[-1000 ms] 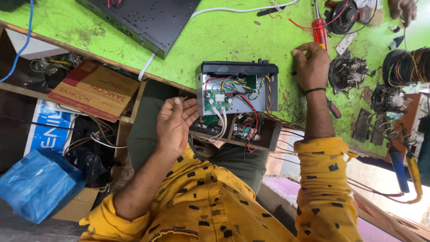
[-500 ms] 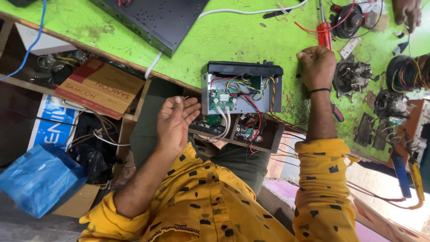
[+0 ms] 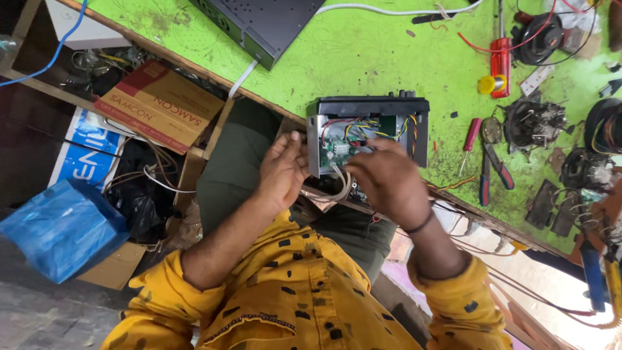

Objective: The person works on an open electronic device on a green workbench, using pliers to strip and prepare wires, then inserting and adjusting components on a circuit board. The person repeatedly checks connections and repositions wires within the device housing.

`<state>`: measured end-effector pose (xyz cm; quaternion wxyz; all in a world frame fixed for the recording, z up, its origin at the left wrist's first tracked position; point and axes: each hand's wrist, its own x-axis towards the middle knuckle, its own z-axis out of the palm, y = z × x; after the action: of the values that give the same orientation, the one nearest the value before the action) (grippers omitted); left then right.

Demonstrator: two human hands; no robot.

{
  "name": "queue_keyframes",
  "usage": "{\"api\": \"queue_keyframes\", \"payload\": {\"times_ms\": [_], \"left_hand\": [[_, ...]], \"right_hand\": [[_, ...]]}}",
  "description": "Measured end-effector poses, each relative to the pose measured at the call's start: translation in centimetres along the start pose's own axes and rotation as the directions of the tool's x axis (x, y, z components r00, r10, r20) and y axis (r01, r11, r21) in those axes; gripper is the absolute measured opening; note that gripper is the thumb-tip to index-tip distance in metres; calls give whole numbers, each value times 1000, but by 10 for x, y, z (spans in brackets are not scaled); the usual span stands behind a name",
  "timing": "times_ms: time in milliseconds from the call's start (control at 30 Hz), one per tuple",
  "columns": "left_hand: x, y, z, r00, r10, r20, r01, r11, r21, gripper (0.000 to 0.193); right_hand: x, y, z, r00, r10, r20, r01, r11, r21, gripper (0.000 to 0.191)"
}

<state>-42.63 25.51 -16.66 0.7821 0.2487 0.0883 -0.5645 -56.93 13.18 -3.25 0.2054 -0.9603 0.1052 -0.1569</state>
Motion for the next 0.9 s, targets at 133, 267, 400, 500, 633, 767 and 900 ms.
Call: {"api": "queue_keyframes", "payload": {"times_ms": [133,267,400,500,633,767,900], "left_hand": [[-5,-4,3,999,-44,-15,44,999,-29,16],[-7,-2,2,996,-59,62,62,997,-40,13],[-2,1,3,985,-119,124,122,992,-14,18],[0,1,2,974,-166,153,170,985,-15,22],[0,-5,5,985,-124,116,121,992,32,19],[-10,-1,9,987,-153,40,154,987,-39,24],[-28,8,17,985,-165,44,159,981,110,51]], "right_hand": [[5,-8,13,994,-103,22,105,976,-191,18],[-2,-4,15,992,-117,-56,107,981,-161,19],[-5,4,15,988,-116,-101,106,990,-93,19],[-5,5,15,987,-114,-111,102,989,-107,19],[-6,2,11,991,-90,-102,80,992,-101,18],[-8,2,8,987,-137,-86,126,985,-119,23],[-10,3,8,989,-114,-98,98,983,-155,22]]}}
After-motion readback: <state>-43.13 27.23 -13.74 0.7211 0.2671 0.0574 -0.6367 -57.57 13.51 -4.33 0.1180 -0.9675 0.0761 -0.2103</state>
